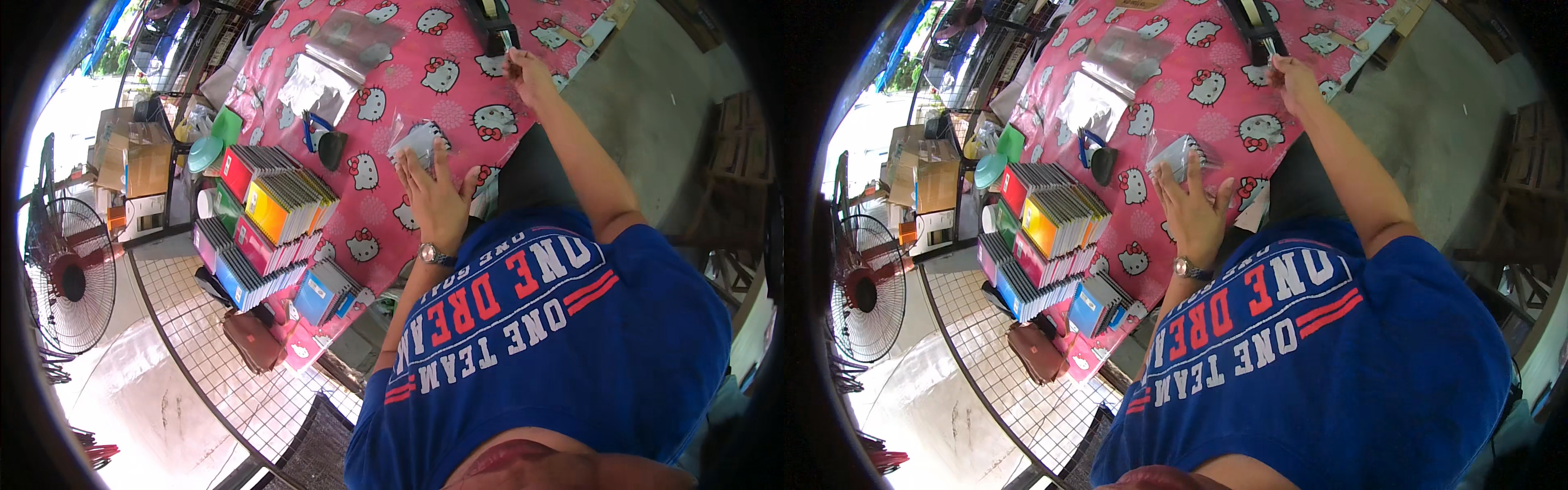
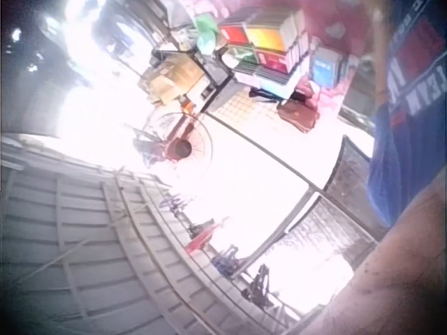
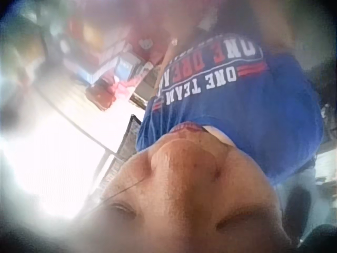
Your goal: The person places small notebooks into plastic sleeves by hand and seals them with tape, then stacks the packaged notebooks by color.
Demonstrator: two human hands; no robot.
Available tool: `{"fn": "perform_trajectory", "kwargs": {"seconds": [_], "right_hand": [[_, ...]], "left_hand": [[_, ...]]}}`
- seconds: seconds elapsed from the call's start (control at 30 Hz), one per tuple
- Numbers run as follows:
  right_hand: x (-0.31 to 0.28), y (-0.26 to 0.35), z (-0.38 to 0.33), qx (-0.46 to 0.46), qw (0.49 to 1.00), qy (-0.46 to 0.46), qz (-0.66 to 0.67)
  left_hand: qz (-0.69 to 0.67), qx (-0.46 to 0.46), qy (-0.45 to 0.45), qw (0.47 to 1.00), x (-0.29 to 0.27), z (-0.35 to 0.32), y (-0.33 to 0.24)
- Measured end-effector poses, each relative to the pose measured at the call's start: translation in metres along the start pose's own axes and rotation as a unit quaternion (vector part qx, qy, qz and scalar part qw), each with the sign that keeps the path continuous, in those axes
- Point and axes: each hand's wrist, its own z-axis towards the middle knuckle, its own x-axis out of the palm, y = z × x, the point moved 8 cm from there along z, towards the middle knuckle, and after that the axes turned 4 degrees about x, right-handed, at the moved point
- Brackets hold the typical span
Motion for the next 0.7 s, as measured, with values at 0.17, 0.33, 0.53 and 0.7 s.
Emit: {"fn": "perform_trajectory", "kwargs": {"seconds": [0.17, 0.33, 0.53, 0.7], "right_hand": [[0.085, -0.053, -0.043, 0.253, 0.924, 0.271, -0.092], [0.203, -0.028, -0.14, -0.109, 0.648, 0.43, -0.62], [0.191, -0.018, -0.136, -0.226, 0.553, 0.314, -0.737], [0.17, 0.013, -0.153, -0.244, 0.615, 0.316, -0.68]], "left_hand": [[-0.014, -0.019, -0.006, 1.0, -0.004, -0.001, 0.004], [-0.059, -0.027, -0.037, 0.997, -0.004, -0.002, 0.003], [-0.032, -0.038, 0.023, 0.999, -0.007, 0.002, -0.001], [-0.283, -0.007, 0.003, 0.959, -0.029, -0.017, 0.047]]}}
